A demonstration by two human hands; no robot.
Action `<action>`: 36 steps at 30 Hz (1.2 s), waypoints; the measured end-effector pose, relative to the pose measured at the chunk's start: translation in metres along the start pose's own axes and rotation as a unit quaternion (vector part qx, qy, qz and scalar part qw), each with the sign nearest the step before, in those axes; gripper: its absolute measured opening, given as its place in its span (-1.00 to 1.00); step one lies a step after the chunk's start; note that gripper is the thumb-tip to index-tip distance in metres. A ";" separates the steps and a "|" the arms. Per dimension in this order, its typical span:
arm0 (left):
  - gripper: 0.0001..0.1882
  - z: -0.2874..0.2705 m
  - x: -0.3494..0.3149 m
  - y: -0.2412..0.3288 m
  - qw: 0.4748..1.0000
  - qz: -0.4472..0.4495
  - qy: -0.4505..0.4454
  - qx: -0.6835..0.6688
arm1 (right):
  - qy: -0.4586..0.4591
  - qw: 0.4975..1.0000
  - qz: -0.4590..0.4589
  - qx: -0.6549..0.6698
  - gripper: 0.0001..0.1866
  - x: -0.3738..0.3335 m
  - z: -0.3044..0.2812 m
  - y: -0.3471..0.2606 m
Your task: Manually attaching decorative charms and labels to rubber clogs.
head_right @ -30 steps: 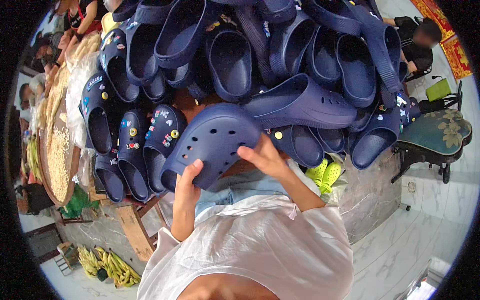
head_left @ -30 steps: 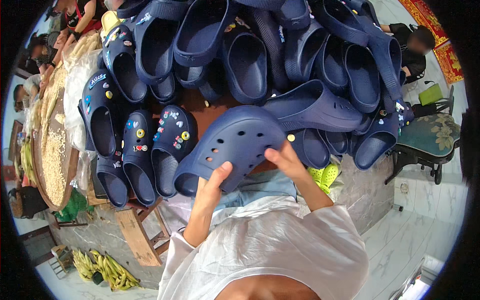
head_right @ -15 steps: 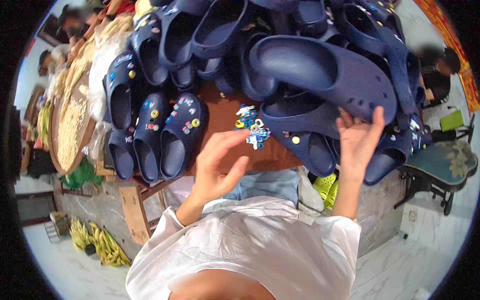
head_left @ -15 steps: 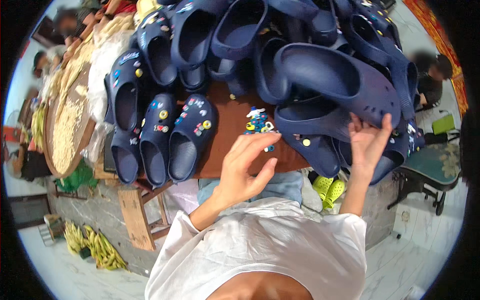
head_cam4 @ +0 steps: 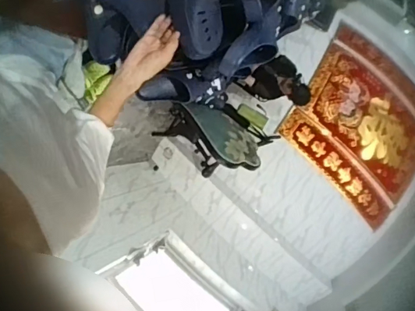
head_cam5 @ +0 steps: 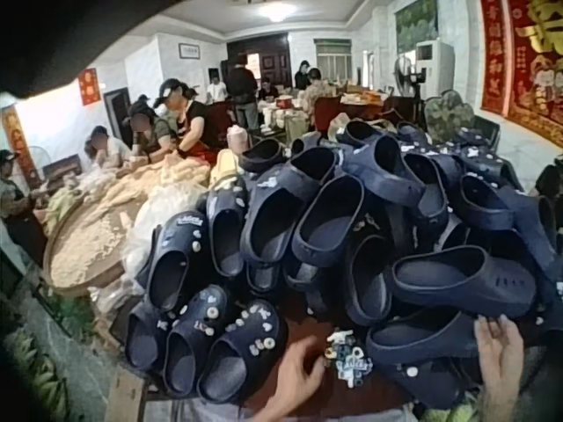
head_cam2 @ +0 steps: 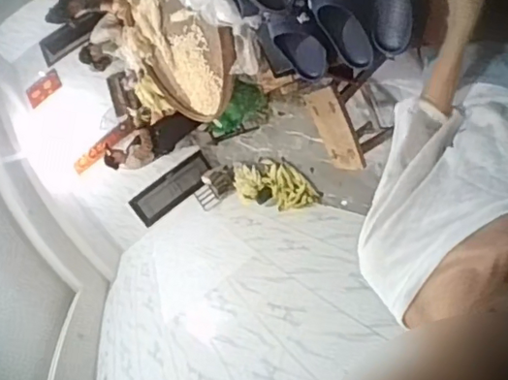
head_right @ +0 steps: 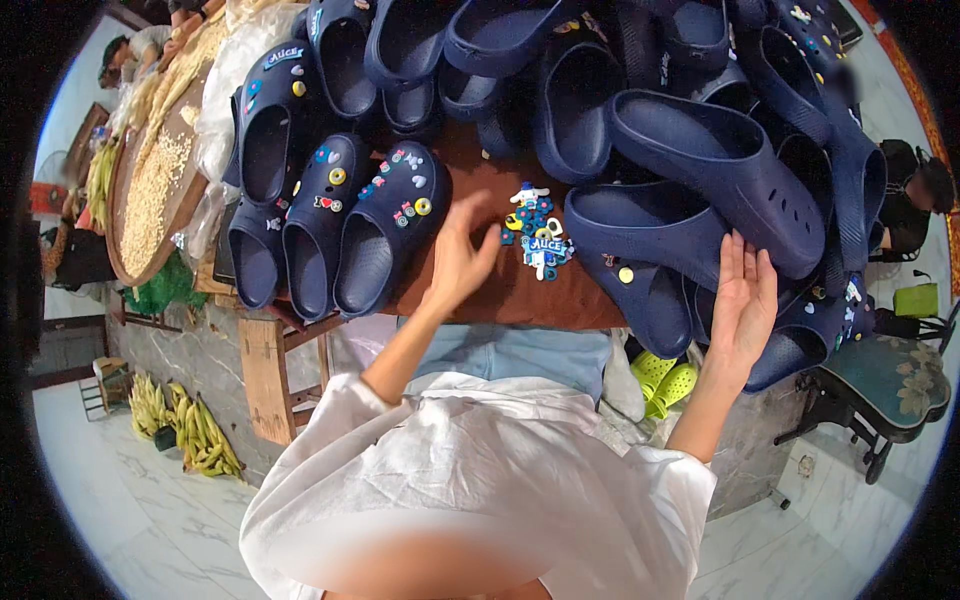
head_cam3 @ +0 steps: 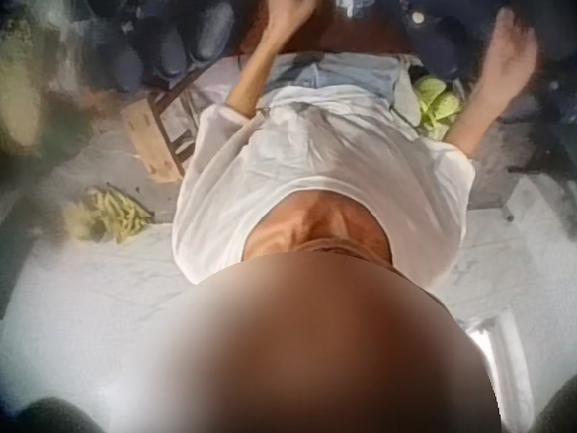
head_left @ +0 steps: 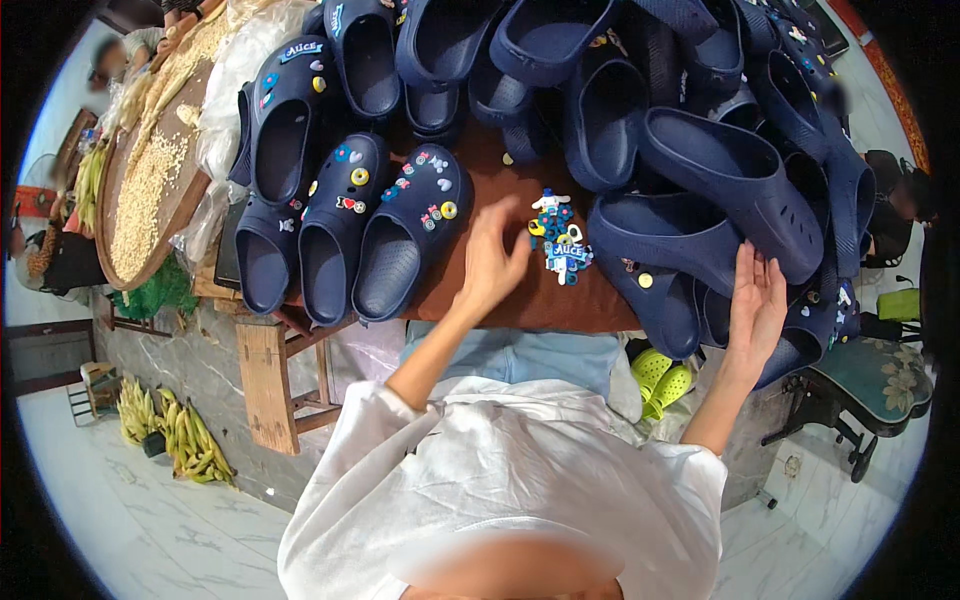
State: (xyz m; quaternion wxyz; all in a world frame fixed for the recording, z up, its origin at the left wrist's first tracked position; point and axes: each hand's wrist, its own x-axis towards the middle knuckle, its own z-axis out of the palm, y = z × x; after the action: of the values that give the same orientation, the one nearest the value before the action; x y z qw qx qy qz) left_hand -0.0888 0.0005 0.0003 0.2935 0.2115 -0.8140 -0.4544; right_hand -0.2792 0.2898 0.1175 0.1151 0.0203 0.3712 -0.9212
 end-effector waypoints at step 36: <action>-0.75 -0.072 -0.030 0.018 0.991 0.033 0.105 0.072 | -0.313 0.584 -0.224 -0.715 -0.67 -0.067 0.039 0.210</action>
State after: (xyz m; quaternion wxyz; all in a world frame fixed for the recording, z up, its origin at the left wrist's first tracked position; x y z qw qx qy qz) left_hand -0.0197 -0.0165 0.0365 0.3761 0.2518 -0.8157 -0.3602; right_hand -0.1642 0.1296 0.0113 -0.0083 -0.4420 0.8436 -0.3046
